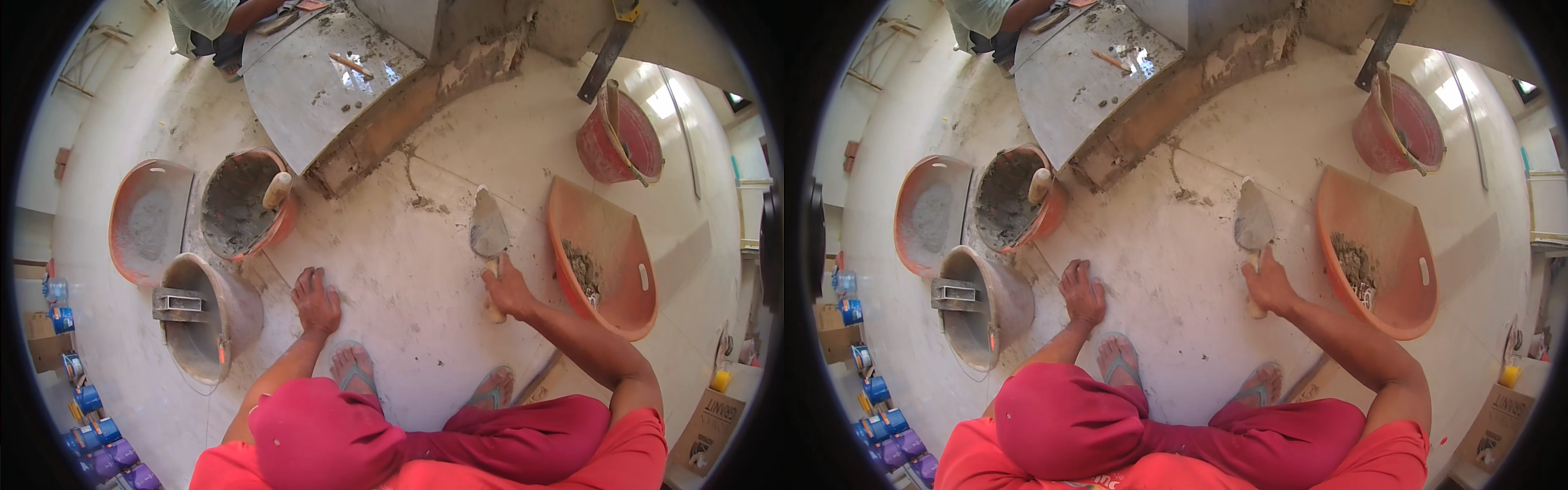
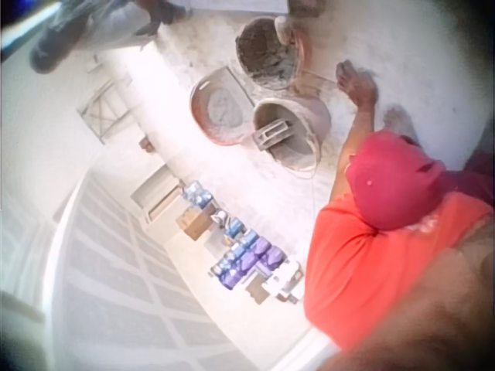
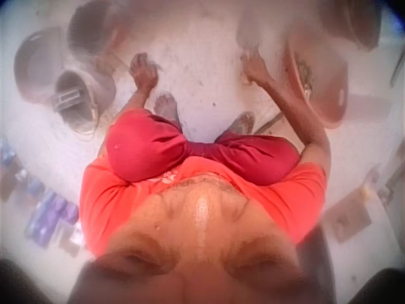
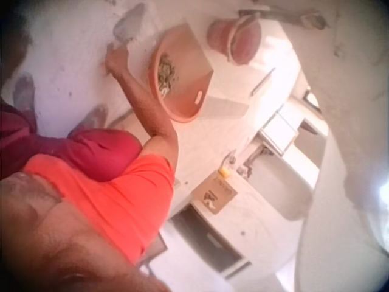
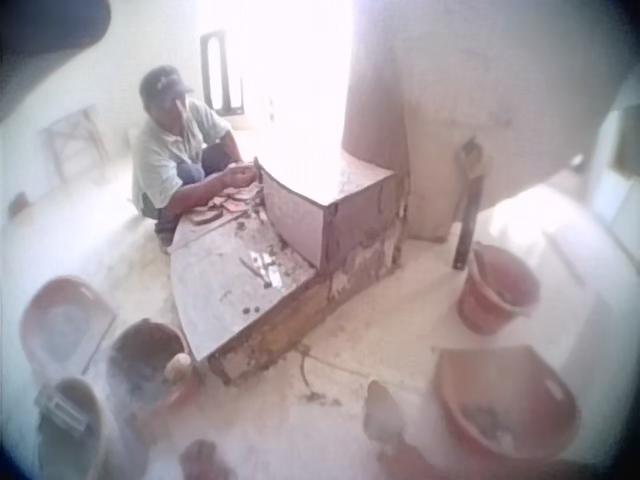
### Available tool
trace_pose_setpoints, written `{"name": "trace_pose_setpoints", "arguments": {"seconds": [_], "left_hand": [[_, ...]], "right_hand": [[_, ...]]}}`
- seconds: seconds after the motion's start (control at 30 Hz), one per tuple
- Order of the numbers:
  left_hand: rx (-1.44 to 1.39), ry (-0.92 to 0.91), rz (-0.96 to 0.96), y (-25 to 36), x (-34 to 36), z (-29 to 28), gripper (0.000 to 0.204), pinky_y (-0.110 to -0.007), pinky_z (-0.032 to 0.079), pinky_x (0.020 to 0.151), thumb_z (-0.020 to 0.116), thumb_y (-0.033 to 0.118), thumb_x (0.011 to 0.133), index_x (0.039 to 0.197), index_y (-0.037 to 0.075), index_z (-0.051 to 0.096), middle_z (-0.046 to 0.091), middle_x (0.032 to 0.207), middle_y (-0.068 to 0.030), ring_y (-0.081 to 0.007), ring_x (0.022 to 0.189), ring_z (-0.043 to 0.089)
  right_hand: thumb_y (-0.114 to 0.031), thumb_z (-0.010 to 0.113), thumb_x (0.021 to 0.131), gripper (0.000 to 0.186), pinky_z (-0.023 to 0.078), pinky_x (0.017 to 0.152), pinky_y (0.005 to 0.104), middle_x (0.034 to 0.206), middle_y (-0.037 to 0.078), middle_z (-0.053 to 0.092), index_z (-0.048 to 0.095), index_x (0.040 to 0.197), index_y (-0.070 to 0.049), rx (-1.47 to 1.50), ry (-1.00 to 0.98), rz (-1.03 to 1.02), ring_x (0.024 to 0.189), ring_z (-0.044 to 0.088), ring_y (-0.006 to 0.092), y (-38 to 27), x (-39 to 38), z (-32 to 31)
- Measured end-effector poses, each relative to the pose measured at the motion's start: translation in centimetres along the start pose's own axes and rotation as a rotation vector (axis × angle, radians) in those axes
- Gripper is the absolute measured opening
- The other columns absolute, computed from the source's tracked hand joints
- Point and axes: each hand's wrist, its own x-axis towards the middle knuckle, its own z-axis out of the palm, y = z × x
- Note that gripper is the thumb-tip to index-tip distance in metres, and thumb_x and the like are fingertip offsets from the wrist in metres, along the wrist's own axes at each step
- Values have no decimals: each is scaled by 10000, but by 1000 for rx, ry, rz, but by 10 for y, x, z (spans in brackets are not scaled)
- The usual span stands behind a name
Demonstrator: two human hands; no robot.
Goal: The person uses a trowel to scrape and move wet mortar from the floor into a small orange bin and then applies mortar to the side of a masonry structure.
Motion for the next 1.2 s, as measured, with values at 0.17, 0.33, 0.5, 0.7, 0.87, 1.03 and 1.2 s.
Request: {"name": "trace_pose_setpoints", "arguments": {"seconds": [0.17,0.33,0.5,0.7,0.87,1.03,1.2], "left_hand": [[12,-5,-29,0,0,-3,534,-551,321,1152,610,231,920,1423,60,553,503,1489,-193,-401,1398,447],[0,-12,-61,-2,-1,-2,525,-560,306,1160,600,224,919,1417,63,554,496,1493,-201,-412,1409,433],[26,-30,-48,0,2,-2,534,-554,317,1156,614,234,928,1429,60,563,490,1505,-191,-400,1410,439],[27,-41,-59,-4,0,-1,544,-561,314,1161,610,243,934,1438,44,566,491,1507,-194,-397,1418,432],[8,-79,-64,-5,1,-4,553,-559,314,1165,606,269,941,1444,39,572,491,1515,-194,-394,1429,426],[27,-116,-76,-6,0,-6,560,-559,314,1165,605,282,949,1449,34,568,490,1521,-194,-390,1437,422],[9,-112,-62,-2,3,3,569,-560,310,1163,611,284,942,1451,33,563,483,1528,-193,-390,1448,415]], "right_hand": [[-373,611,1028,673,519,1063,538,1201,441,652,357,1399,128,-114,-61,-136,1189,668,548,-24,-3,34],[-385,629,1035,701,553,1023,538,1217,445,642,349,1407,139,-72,-139,-94,1167,676,556,-77,16,62],[-346,664,1028,727,687,746,521,1296,429,609,312,1419,156,100,-126,-48,1090,727,513,-124,43,88],[-304,682,1027,761,697,558,499,1300,393,592,251,1429,177,331,-192,-26,1055,744,491,-178,71,115],[-319,700,1026,795,702,575,516,1322,366,569,239,1463,160,363,-175,-27,1021,754,454,-201,90,129],[-322,729,1011,805,696,559,531,1317,350,570,256,1454,155,451,-117,3,1003,751,434,-211,98,160],[-260,717,1000,703,690,565,540,1282,386,609,303,1388,155,466,17,-69,1008,746,500,-207,102,216]]}}
